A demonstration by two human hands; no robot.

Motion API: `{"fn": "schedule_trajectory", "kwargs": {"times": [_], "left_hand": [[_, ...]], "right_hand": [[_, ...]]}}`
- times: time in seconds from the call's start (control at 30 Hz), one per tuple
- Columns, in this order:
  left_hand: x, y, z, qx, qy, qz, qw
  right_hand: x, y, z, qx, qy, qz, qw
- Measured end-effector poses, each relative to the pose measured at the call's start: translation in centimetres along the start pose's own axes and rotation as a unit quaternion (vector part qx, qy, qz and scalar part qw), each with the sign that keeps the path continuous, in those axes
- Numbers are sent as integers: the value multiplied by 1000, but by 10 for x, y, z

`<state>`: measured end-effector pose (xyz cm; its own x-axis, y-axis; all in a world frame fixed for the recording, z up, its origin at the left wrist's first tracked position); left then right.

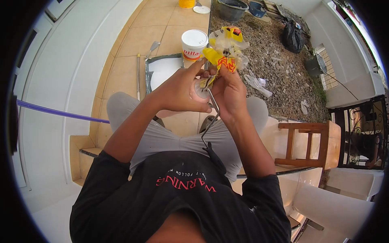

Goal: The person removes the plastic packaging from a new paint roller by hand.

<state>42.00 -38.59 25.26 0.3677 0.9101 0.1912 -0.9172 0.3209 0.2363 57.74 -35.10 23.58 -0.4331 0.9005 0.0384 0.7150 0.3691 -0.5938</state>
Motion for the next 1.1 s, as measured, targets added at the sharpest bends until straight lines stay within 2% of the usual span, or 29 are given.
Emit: {"fn": "schedule_trajectory", "kwargs": {"times": [0.13,0.17,0.27,0.33,0.4,0.47,0.5,0.57,0.6,0.67,0.73,0.8,0.83,0.9,0.97,1.03,1.1], "left_hand": [[-3,-4,16,17,38,6,999],[-5,-4,18,18,43,8,999],[-8,-2,25,19,63,-9,998],[-13,-2,28,10,62,-21,998],[-20,-3,30,-7,44,-21,999],[-26,1,40,7,58,-79,995],[-29,2,43,12,65,-107,992],[-37,-2,45,15,3,-113,994],[-41,-4,46,15,-28,-117,993],[-42,-4,55,-20,16,-143,989],[-43,-3,57,-40,22,-142,989],[-50,-8,52,-54,1,-115,992],[-50,-8,50,-52,-28,-132,989],[-47,-5,46,-44,-90,-163,982],[-52,-6,48,-43,-117,-144,982],[-56,-8,45,-35,-128,-133,982],[-56,-7,57,-62,-39,-153,985]], "right_hand": [[-13,-16,-14,10,48,-54,997],[-11,-6,-10,-20,56,-20,998],[-17,-4,-16,-41,39,-87,995],[-20,-10,-20,-85,85,-132,984],[-25,-13,-29,-136,79,-166,973],[-34,-12,-41,-194,21,-189,962],[-40,-17,-48,-236,17,-199,951],[-50,-19,-66,-334,30,-242,911],[-52,-15,-67,-339,36,-255,905],[-56,-7,-68,-348,47,-282,893],[-66,-6,-73,-444,44,-223,867],[-74,-3,-83,-555,64,-174,811],[-76,-4,-86,-603,109,-167,773],[-79,-5,-85,-605,114,-88,783],[-85,-7,-74,-499,29,55,865],[-88,-14,-77,-381,-36,22,924],[-90,-10,-84,-346,-47,-39,936]]}}
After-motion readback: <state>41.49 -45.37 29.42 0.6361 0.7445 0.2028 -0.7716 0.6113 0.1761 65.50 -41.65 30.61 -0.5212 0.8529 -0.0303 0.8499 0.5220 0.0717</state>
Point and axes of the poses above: each hand's wrist, its own x-axis towards the middle knuckle, its own y-axis out of the back of the hand, z = x × y, the point moved 1 cm from there along x, towards the middle knuckle, and after that the axes turned 15 degrees about -x, right-handed, at the moved point
